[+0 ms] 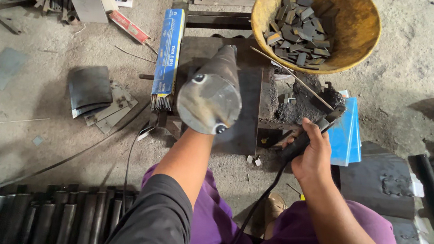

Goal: The person sits on the floor and uses a welding torch to join a long metal pipe to a flat metal sheet. They then pick up a metal cone-shaped object and weld it to the same sheet, creating bright sparks during the process.

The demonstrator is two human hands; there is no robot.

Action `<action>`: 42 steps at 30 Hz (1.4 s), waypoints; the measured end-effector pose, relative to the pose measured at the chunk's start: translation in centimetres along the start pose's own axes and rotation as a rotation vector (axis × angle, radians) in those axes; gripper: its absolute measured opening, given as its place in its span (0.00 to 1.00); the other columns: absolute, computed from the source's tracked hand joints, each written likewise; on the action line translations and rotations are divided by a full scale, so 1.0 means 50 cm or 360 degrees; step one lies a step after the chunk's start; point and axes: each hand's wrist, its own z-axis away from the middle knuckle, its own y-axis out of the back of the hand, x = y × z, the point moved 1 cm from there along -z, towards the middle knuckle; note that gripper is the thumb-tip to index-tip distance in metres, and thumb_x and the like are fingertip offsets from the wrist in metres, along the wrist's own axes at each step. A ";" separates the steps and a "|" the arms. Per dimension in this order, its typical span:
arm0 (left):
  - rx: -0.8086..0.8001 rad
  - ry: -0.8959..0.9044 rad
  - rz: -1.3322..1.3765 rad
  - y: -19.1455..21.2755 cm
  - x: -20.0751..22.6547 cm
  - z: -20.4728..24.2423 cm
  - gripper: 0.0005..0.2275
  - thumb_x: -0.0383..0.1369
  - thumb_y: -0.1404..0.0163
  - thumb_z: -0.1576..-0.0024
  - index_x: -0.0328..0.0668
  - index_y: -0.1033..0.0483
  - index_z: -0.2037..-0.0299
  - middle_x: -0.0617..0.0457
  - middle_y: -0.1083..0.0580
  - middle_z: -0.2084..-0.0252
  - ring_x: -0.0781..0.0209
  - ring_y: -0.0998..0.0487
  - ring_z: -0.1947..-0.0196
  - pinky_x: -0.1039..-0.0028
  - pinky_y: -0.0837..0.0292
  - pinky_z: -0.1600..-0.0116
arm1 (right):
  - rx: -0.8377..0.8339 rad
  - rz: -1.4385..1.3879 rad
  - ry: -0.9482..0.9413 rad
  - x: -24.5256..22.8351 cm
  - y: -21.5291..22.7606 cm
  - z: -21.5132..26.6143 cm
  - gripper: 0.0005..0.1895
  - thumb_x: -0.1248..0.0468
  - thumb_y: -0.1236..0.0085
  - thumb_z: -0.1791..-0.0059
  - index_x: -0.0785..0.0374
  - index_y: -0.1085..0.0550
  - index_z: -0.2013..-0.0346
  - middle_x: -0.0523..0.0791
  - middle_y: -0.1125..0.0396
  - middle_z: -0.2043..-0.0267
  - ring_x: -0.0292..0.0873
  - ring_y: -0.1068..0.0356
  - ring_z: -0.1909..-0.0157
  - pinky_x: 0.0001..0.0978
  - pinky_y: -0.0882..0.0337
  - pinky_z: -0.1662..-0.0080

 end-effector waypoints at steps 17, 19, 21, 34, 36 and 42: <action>0.0090 0.0041 -0.0018 0.116 0.098 -0.043 0.15 0.34 0.52 0.49 0.48 0.18 0.53 0.46 0.20 0.61 0.45 0.23 0.48 0.53 0.40 0.35 | -0.0214 -0.0134 -0.0112 0.024 0.034 -0.035 0.09 0.59 0.42 0.49 0.55 0.32 0.59 0.45 0.33 0.69 0.45 0.33 0.70 0.45 0.30 0.63; 0.0003 0.0117 0.0073 0.160 0.125 -0.046 0.11 0.37 0.50 0.49 0.48 0.18 0.59 0.45 0.20 0.61 0.44 0.23 0.49 0.52 0.41 0.34 | -0.0221 -0.0128 -0.0144 0.025 0.036 -0.038 0.09 0.58 0.42 0.49 0.55 0.32 0.59 0.45 0.33 0.68 0.45 0.33 0.69 0.45 0.30 0.62; -0.0042 0.0158 0.0122 0.191 0.141 -0.051 0.10 0.38 0.48 0.48 0.47 0.18 0.61 0.45 0.20 0.61 0.44 0.23 0.50 0.52 0.41 0.33 | -0.0171 -0.0105 -0.0167 0.024 0.035 -0.039 0.09 0.58 0.43 0.51 0.54 0.31 0.60 0.44 0.32 0.69 0.45 0.33 0.69 0.44 0.30 0.63; 0.0055 0.0141 0.0101 0.179 0.139 -0.051 0.09 0.37 0.48 0.48 0.47 0.17 0.62 0.42 0.20 0.64 0.45 0.22 0.50 0.52 0.40 0.34 | -0.0140 -0.0048 -0.0072 0.046 0.028 -0.037 0.10 0.60 0.42 0.51 0.55 0.34 0.59 0.44 0.35 0.69 0.45 0.34 0.68 0.46 0.30 0.63; 0.0045 0.0138 0.0107 0.184 0.141 -0.051 0.09 0.36 0.48 0.48 0.46 0.17 0.62 0.42 0.20 0.64 0.45 0.22 0.50 0.52 0.40 0.34 | -0.0156 -0.0037 -0.0067 0.045 0.023 -0.033 0.10 0.60 0.42 0.50 0.55 0.34 0.59 0.44 0.35 0.70 0.45 0.34 0.68 0.46 0.31 0.63; -0.0024 0.0115 0.0044 0.187 0.139 -0.051 0.09 0.35 0.48 0.48 0.46 0.18 0.62 0.43 0.20 0.63 0.45 0.23 0.50 0.52 0.40 0.34 | -0.0096 -0.0027 -0.0090 0.038 0.011 -0.021 0.10 0.61 0.43 0.50 0.56 0.33 0.58 0.43 0.36 0.70 0.43 0.34 0.68 0.45 0.31 0.63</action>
